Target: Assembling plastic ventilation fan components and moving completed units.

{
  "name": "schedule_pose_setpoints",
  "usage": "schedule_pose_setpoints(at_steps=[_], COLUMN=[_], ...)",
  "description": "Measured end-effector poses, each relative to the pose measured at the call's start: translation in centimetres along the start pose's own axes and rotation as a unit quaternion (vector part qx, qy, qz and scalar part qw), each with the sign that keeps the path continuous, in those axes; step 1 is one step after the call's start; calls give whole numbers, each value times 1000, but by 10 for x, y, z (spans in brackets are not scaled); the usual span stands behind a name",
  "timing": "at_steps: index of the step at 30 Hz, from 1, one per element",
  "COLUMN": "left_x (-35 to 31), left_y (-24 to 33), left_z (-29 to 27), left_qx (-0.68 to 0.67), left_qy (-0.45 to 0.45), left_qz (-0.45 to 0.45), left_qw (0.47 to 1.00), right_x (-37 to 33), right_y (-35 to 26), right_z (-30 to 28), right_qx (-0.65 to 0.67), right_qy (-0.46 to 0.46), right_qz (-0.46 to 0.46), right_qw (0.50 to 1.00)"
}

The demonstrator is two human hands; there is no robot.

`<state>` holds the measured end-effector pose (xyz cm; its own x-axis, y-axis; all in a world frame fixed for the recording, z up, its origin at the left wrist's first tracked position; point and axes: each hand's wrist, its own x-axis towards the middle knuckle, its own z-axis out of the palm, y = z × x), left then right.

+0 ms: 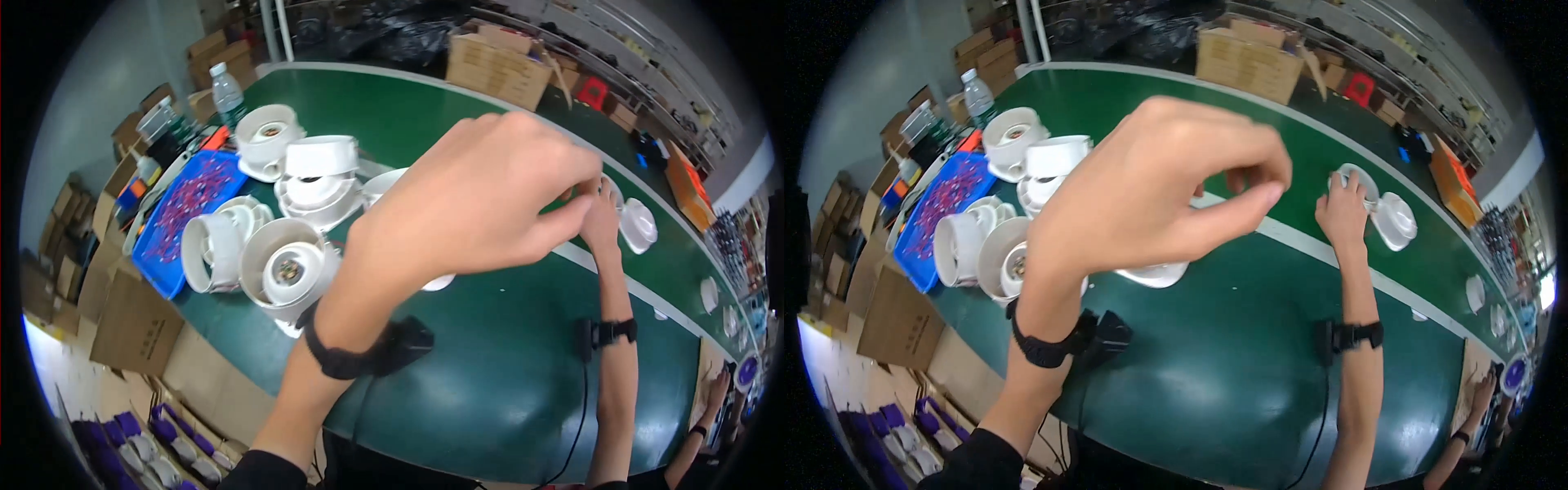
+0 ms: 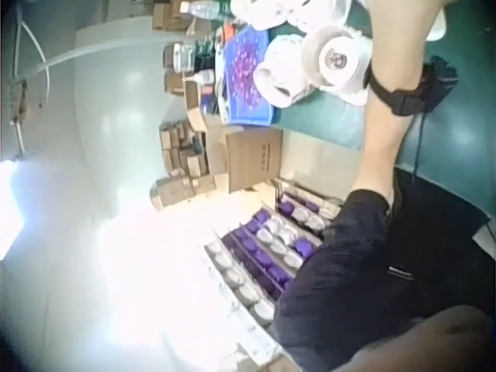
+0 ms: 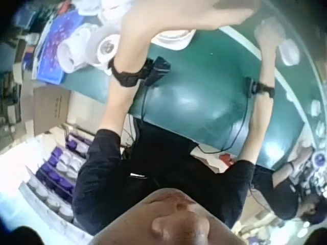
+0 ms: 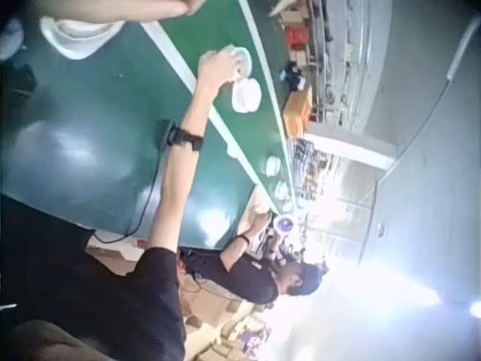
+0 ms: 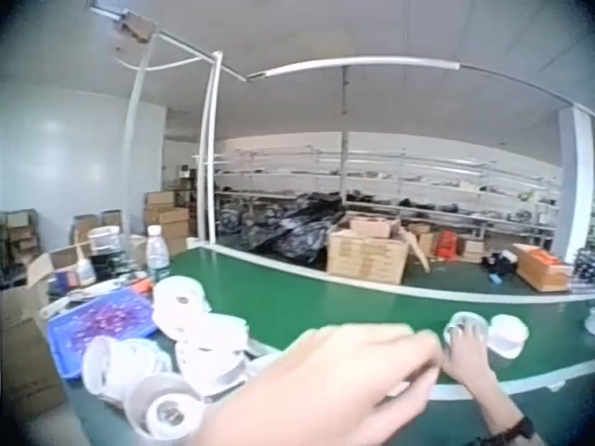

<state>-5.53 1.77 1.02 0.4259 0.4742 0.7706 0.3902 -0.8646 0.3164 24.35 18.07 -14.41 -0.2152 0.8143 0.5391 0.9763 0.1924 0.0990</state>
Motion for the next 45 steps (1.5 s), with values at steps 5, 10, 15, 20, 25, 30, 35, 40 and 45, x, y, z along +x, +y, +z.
schedule_pose_setpoints(at_steps=[5, 10, 15, 20, 25, 30, 35, 40, 45], left_x=[0, 5, 7, 6, 0, 4, -5, -8, 0], left_y=[-8, -2, 1, 12, 1, 1, -5, -2, 0], left_z=[-9, -11, -4, -19, -7, 5, 17, 14, 33], left_qx=[28, 66, 51, 22, 4, -21, 16, -17, -68], left_qy=[64, 14, 10, 31, 47, -56, -217, -304, -278], left_qz=[12, -15, 7, -24, 5, -39, -117, -85, -31], left_qw=[997, 998, 999, 999, 999, 997, 969, 949, 958], right_x=[-38, -30, -29, -51, -84, -82, -86, -96, -108], right_y=[-137, -202, -211, -170, -117, -81, -64, -61, -36], right_z=[-87, -110, -96, -135, -176, -222, -242, -254, -295], right_qx=[428, 494, 547, 302, 370, 457, 366, 299, 266], right_qy=[-105, -56, -28, -169, -254, -191, -161, -119, -48], right_qz=[-241, -277, -278, -343, -278, -246, -236, -247, -204], right_qw=[864, 822, 789, 873, 849, 833, 886, 914, 941])
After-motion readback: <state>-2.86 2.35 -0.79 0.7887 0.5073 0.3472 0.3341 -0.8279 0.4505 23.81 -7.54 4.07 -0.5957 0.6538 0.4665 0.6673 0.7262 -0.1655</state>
